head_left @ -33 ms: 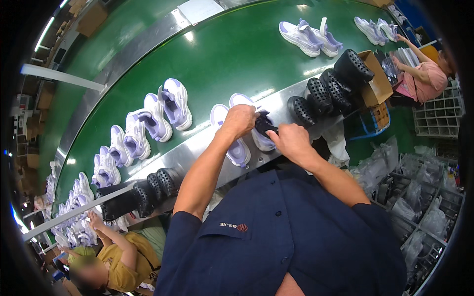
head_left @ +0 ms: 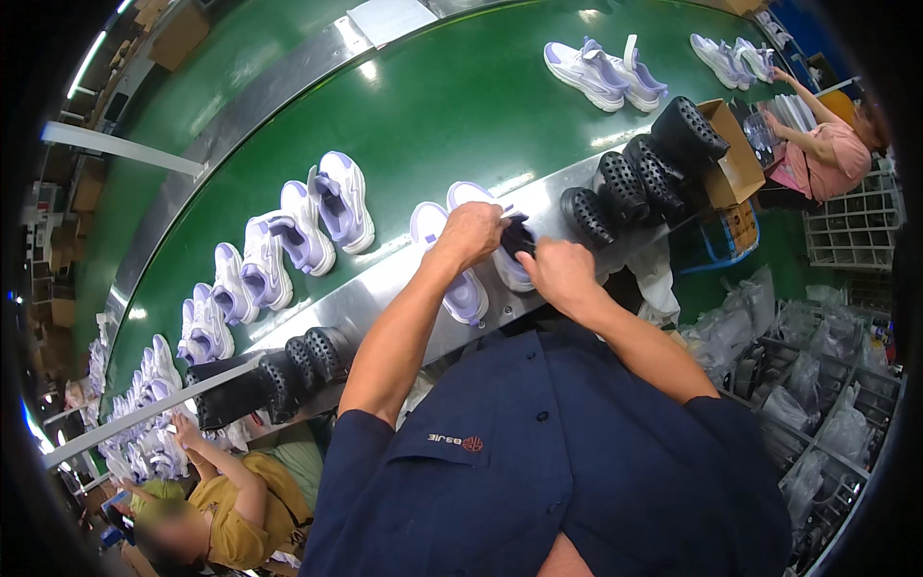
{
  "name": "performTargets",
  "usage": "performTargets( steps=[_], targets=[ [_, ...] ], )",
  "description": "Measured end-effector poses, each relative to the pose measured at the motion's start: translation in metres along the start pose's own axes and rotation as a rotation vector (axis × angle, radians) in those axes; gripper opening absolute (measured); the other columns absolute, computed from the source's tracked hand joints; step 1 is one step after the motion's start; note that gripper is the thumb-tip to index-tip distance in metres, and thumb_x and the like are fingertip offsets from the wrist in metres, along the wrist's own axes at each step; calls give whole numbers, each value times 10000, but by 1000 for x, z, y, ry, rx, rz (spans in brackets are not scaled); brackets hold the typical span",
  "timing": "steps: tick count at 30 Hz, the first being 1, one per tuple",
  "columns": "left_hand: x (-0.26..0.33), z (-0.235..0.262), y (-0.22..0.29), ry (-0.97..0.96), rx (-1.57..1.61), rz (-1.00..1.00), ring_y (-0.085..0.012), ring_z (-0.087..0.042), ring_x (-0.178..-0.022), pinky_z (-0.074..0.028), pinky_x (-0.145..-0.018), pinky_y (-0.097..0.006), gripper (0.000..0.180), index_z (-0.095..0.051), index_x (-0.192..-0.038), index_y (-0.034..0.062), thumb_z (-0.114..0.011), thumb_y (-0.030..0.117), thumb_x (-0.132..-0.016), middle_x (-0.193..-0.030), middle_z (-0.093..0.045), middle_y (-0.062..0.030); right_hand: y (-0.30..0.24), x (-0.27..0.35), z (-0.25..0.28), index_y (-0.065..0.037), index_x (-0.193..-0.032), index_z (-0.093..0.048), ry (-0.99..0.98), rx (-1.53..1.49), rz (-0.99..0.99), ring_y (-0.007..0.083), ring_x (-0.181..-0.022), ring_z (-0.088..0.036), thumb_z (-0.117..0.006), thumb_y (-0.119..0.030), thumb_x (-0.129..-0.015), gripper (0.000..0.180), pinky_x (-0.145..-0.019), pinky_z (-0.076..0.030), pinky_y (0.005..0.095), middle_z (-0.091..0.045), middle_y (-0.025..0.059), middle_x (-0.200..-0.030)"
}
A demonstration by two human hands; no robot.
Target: The person inserts plastic shoe trees into sneakers, fastens the shoe straps, and places the sneakers onto the conveyor belt by hand.
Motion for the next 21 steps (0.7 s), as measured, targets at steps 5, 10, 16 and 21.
performTargets(
  steps=[5, 10, 16, 21],
  targets=[
    [2, -33, -13, 362, 178, 38, -455, -636, -860, -512, -772, -499, 280, -639, -1033, -44, -687, 177, -867, -861, -653, -275, -14, -17, -18, 22, -1084, -609, 85, -25, 0, 421, -801, -673, -694, -218, -860, 339, -698, -537, 477, -685, 218, -889],
    [33, -45, 12, 348, 312, 348, -488, -634, -896, -515, -821, -511, 973, -221, -1521, -1, -784, 94, -733, -904, -646, -297, 17, -16, -17, 37, -1014, -562, 257, -135, 74, 461, -844, -659, -727, -226, -841, 355, -765, -517, 531, -660, 283, -907],
    [18, -59, 15, 290, 358, 610, -469, -666, -850, -519, -765, -529, 822, -285, -1467, -26, -731, 119, -791, -829, -671, -291, 24, -55, -46, 24, -961, -574, 114, 3, -55, 462, -773, -675, -719, -250, -854, 328, -705, -525, 542, -682, 254, -787],
    [54, -60, 25, 413, 393, 326, -443, -669, -852, -529, -744, -502, 581, -478, -1312, -71, -723, 175, -846, -905, -677, -278, 47, -66, -59, 6, -1095, -613, 138, -15, 12, 425, -792, -682, -704, -258, -852, 370, -719, -538, 513, -690, 219, -855]
  ],
)
Point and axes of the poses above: each hand's wrist, its own x-axis away from the middle knuckle, its own z-axis out of the back of the hand, y = z × x, the point moved 3 cm from there along -x, towards the middle knuckle
